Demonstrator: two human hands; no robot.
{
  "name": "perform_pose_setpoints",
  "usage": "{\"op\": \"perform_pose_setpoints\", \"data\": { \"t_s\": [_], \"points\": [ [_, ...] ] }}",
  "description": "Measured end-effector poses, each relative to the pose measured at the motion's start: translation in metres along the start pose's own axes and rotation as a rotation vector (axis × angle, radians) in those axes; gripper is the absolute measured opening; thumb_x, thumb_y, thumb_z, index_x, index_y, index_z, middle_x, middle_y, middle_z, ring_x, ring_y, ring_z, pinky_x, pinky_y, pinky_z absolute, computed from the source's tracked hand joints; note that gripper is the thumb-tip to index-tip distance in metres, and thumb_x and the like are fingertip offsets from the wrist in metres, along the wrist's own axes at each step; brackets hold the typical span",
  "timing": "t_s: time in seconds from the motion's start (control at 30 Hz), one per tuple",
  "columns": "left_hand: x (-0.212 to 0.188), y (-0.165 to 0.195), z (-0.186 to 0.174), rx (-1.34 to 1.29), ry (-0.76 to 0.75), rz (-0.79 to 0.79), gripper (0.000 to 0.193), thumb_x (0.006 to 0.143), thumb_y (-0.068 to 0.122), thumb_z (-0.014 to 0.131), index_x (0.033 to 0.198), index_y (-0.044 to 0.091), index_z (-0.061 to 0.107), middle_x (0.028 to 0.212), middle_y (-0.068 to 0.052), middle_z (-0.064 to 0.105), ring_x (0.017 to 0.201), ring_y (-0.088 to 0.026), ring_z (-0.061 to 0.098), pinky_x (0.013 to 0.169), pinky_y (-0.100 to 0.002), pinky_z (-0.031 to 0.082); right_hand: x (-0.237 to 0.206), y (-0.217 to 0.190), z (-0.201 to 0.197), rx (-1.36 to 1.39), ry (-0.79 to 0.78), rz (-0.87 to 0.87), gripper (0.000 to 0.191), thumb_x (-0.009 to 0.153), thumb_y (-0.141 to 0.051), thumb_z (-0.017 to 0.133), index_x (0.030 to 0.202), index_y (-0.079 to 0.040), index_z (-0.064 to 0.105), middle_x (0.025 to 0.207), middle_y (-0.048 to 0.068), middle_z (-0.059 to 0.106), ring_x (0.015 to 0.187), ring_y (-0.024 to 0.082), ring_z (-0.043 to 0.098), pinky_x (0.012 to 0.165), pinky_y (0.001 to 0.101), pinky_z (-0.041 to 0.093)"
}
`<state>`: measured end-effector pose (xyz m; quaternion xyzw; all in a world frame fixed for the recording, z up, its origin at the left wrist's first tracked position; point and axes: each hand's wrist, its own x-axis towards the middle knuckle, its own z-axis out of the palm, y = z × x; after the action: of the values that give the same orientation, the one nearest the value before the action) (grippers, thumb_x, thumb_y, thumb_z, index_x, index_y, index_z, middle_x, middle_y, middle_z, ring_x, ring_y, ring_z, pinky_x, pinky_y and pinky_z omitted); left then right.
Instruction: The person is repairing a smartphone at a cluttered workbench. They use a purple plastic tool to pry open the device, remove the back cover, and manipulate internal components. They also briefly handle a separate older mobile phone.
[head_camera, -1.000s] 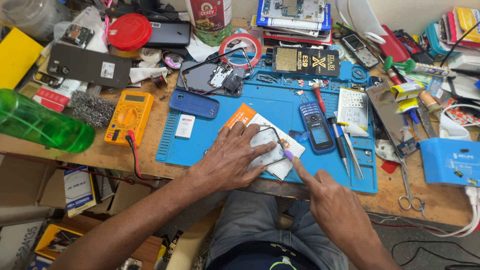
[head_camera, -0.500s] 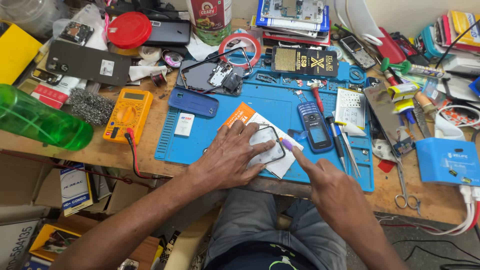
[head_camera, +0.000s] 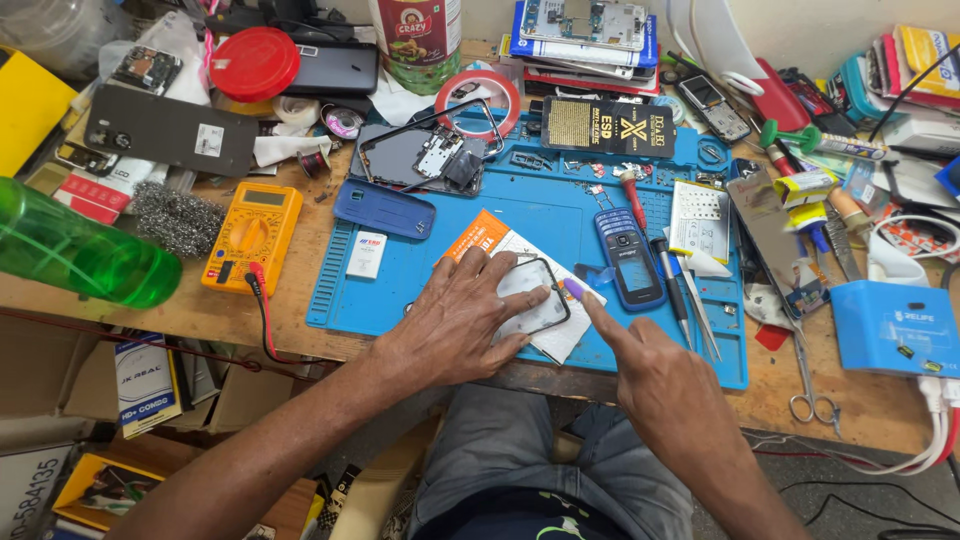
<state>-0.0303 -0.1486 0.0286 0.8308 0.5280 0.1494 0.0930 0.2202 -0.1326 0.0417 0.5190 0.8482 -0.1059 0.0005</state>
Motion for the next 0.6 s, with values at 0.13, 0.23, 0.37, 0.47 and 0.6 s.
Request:
{"op": "perform_pose_setpoints", "data": {
  "t_s": [0.13, 0.23, 0.37, 0.47, 0.6],
  "points": [
    [-0.002, 0.0, 0.001, 0.016, 0.037, 0.008, 0.055, 0.084, 0.037, 0.071, 0.136, 0.023, 0.065, 0.137, -0.02, 0.05, 0.119, -0.039, 0.048, 0.095, -0.058, 0.04, 0.007, -0.009, 0.001, -0.034, -0.056, -0.03, 0.084, 0.087, -0.001, 0.055, 0.16, -0.036, 0.033, 0.089, 0.016, 0.063, 0.072, 0.04, 0.069, 0.066, 0.0523, 0.057],
    [-0.001, 0.0, 0.001, 0.025, 0.023, 0.009, 0.055, 0.084, 0.037, 0.07, 0.137, 0.023, 0.065, 0.136, -0.019, 0.051, 0.119, -0.039, 0.048, 0.096, -0.059, 0.041, 0.004, -0.013, -0.004, 0.007, -0.015, -0.053, 0.083, 0.085, 0.0, 0.055, 0.158, -0.034, 0.035, 0.09, 0.016, 0.063, 0.07, 0.041, 0.068, 0.065, 0.0529, 0.057],
    [0.0, 0.0, 0.0, 0.034, 0.032, 0.001, 0.056, 0.082, 0.037, 0.071, 0.136, 0.023, 0.065, 0.135, -0.018, 0.052, 0.119, -0.039, 0.048, 0.095, -0.06, 0.04, -0.006, -0.013, -0.007, -0.013, -0.045, -0.035, 0.082, 0.088, -0.004, 0.054, 0.16, -0.037, 0.035, 0.089, 0.016, 0.063, 0.068, 0.042, 0.068, 0.063, 0.0538, 0.056],
    [-0.002, 0.002, -0.001, 0.019, 0.023, 0.015, 0.055, 0.084, 0.037, 0.071, 0.136, 0.024, 0.065, 0.137, -0.018, 0.051, 0.118, -0.038, 0.048, 0.094, -0.058, 0.041, -0.008, -0.015, -0.003, -0.026, 0.007, -0.048, 0.08, 0.089, -0.003, 0.054, 0.16, -0.034, 0.036, 0.088, 0.017, 0.062, 0.067, 0.042, 0.067, 0.061, 0.0537, 0.056],
    [-0.001, 0.001, 0.001, 0.016, -0.007, -0.013, 0.057, 0.081, 0.038, 0.071, 0.136, 0.023, 0.065, 0.135, -0.019, 0.05, 0.119, -0.038, 0.047, 0.093, -0.058, 0.04, -0.012, -0.016, -0.004, -0.137, -0.112, -0.007, 0.089, 0.084, -0.003, 0.056, 0.161, -0.04, 0.033, 0.094, 0.015, 0.063, 0.068, 0.038, 0.07, 0.063, 0.0526, 0.057]
  ]
}}
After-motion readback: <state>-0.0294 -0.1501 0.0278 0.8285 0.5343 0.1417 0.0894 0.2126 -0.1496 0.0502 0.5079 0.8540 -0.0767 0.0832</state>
